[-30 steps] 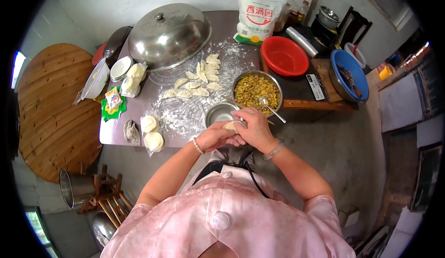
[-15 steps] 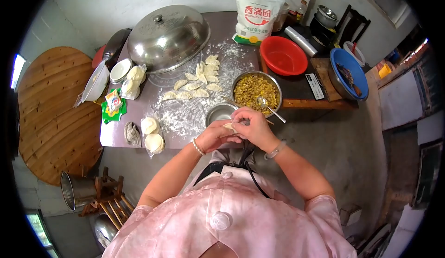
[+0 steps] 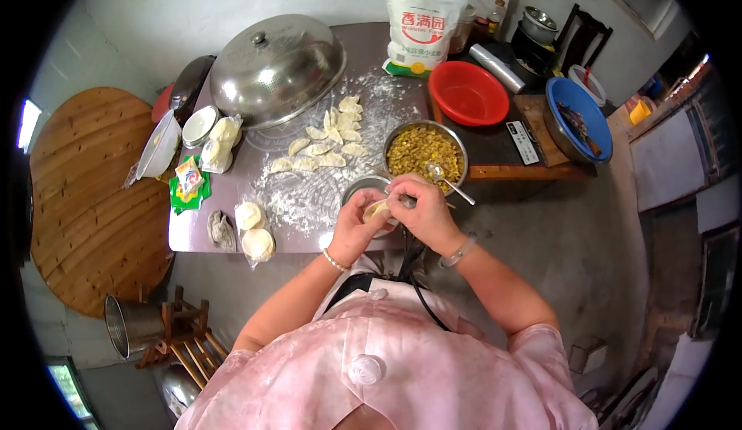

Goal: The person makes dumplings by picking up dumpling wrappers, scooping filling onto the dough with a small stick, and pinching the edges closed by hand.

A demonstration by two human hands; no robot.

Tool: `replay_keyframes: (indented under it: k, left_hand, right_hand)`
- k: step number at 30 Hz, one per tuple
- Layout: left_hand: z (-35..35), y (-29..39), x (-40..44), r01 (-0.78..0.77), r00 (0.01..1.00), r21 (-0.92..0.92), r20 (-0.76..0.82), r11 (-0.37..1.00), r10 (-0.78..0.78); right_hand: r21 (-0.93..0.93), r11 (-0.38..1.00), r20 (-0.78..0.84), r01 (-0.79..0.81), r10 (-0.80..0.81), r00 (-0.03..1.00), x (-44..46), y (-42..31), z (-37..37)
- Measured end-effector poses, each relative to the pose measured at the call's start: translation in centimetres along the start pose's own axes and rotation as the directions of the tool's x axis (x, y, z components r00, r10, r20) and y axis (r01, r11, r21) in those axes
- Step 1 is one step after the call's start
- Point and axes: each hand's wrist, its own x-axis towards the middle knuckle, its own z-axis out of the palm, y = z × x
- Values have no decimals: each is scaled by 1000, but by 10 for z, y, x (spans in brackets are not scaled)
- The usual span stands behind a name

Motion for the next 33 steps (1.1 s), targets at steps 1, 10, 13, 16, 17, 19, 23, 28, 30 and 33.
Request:
replay_keyframes:
  k: [1, 10, 13, 16, 17, 19, 23, 28, 30, 33]
  left_hand:
    - [-2, -3, 0, -11, 1000, 38, 1, 999, 11]
    - [-4, -2, -2, 21, 997, -79, -71, 997, -27]
    - [-7, -2, -2, 25, 994, -158, -102, 987, -41]
    - [-6, 2, -1, 20, 993, -205, -108, 978, -43]
    - [-5, 3, -1, 19, 993, -220, -107, 975, -44]
    - [-5, 2, -1, 17, 994, -212, -98, 977, -38]
    - [-3, 2, -1, 1, 995, -172, -100, 985, -18]
    - [-2, 3, -1, -9, 997, -192, -79, 981, -7]
    - [0, 7, -2, 1, 997, -205, -73, 979, -16]
    - [5, 13, -3, -1, 997, -172, -79, 985, -13]
  right_hand:
    - [2, 1000, -1, -1, 1, 1000, 0, -1, 1]
    - [225, 956, 69, -187, 176, 982, -6, -2, -1]
    - [252, 953, 83, -168, 152, 985, -10, 4, -5]
    - [329, 912, 126, -244, 214, 969, -13, 11, -8]
    - [371, 886, 141, -277, 241, 960, -14, 12, -8]
    - [411, 861, 154, -299, 257, 954, -13, 11, -9]
    - [300, 914, 135, -272, 241, 961, -11, 18, -7]
    - [262, 949, 41, -176, 171, 984, -12, 12, -4]
    - [271, 952, 11, -140, 142, 990, -12, 13, -3]
    - [273, 953, 4, -132, 136, 991, -12, 16, -4]
